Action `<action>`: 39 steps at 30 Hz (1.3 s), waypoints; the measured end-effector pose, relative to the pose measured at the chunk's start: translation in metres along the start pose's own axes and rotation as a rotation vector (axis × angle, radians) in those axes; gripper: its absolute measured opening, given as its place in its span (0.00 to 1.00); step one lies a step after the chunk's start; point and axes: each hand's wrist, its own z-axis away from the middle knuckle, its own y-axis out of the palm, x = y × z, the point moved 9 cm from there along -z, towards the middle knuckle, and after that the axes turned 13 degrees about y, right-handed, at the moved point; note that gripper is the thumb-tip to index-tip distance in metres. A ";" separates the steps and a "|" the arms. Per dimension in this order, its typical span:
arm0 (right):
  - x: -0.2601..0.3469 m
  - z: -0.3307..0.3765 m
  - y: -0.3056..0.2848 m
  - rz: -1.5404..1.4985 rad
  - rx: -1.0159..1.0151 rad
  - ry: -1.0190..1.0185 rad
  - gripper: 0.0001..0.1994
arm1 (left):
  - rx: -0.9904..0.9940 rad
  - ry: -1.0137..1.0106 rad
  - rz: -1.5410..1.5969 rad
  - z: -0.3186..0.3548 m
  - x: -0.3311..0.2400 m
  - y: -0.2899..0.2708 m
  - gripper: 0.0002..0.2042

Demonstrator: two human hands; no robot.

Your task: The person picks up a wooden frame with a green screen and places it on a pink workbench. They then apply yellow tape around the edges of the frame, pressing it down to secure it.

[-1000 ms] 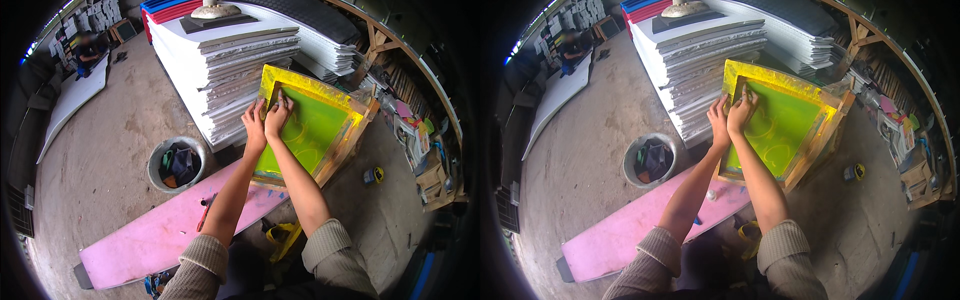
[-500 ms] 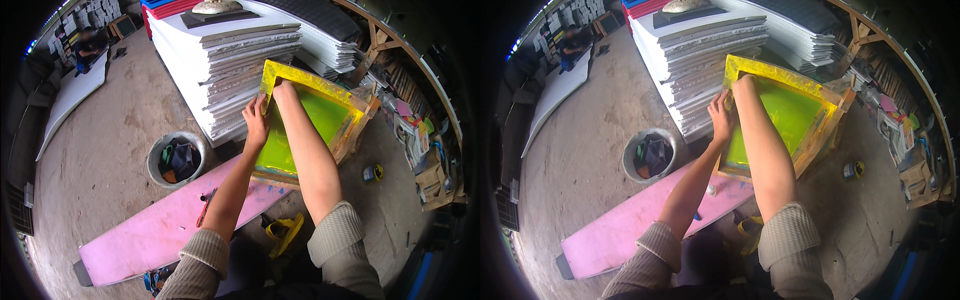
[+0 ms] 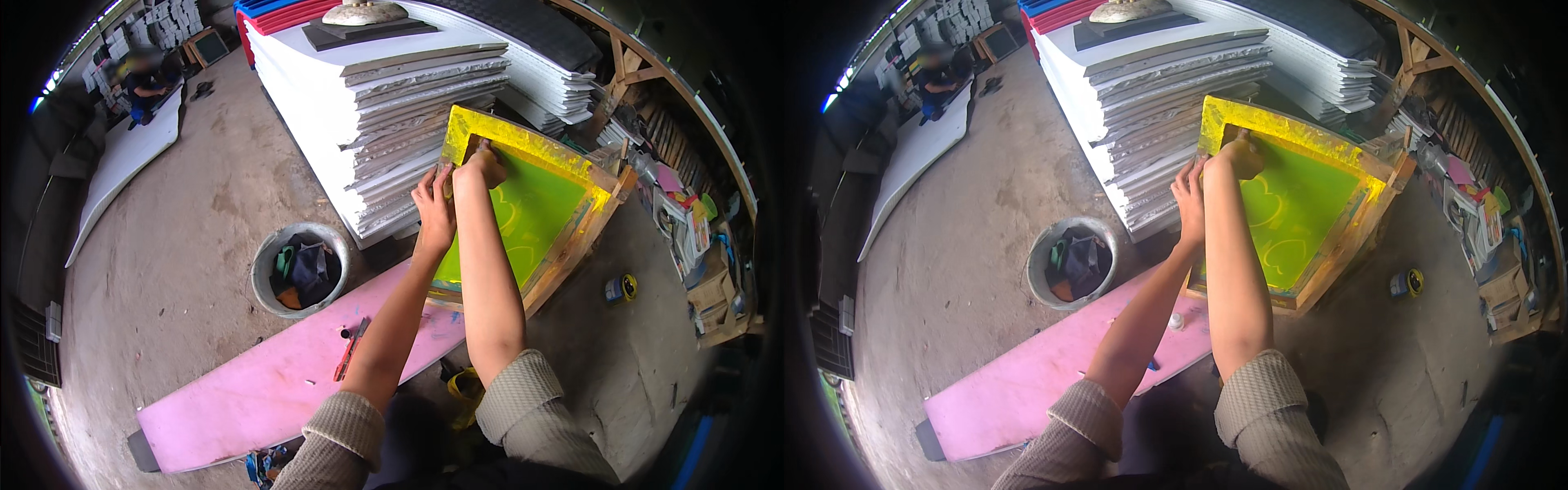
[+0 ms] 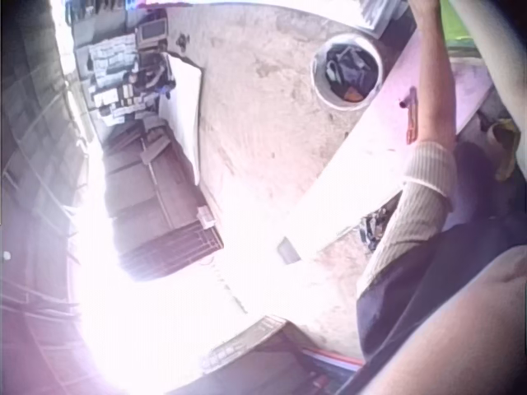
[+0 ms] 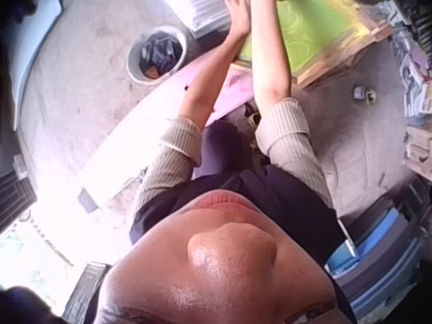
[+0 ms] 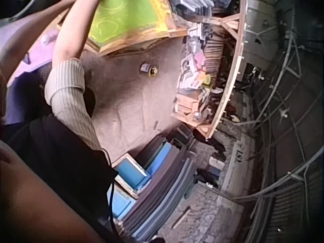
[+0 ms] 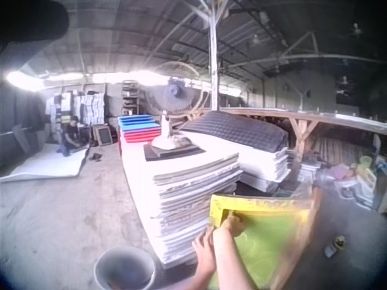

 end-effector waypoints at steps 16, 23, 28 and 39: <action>-0.008 -0.110 0.055 -0.188 0.297 0.282 0.03 | 0.034 0.020 0.016 0.000 -0.004 0.008 0.33; 0.019 -0.112 -0.031 0.066 0.248 0.232 0.06 | 0.063 0.073 -0.022 -0.003 0.011 -0.004 0.34; 0.115 -0.158 -0.093 -0.099 0.171 0.032 0.10 | 0.134 0.025 -0.145 -0.004 -0.014 -0.002 0.33; 0.218 -0.078 -0.141 0.651 -0.091 -1.248 0.22 | 0.517 -0.320 0.595 -0.001 -0.070 0.111 0.17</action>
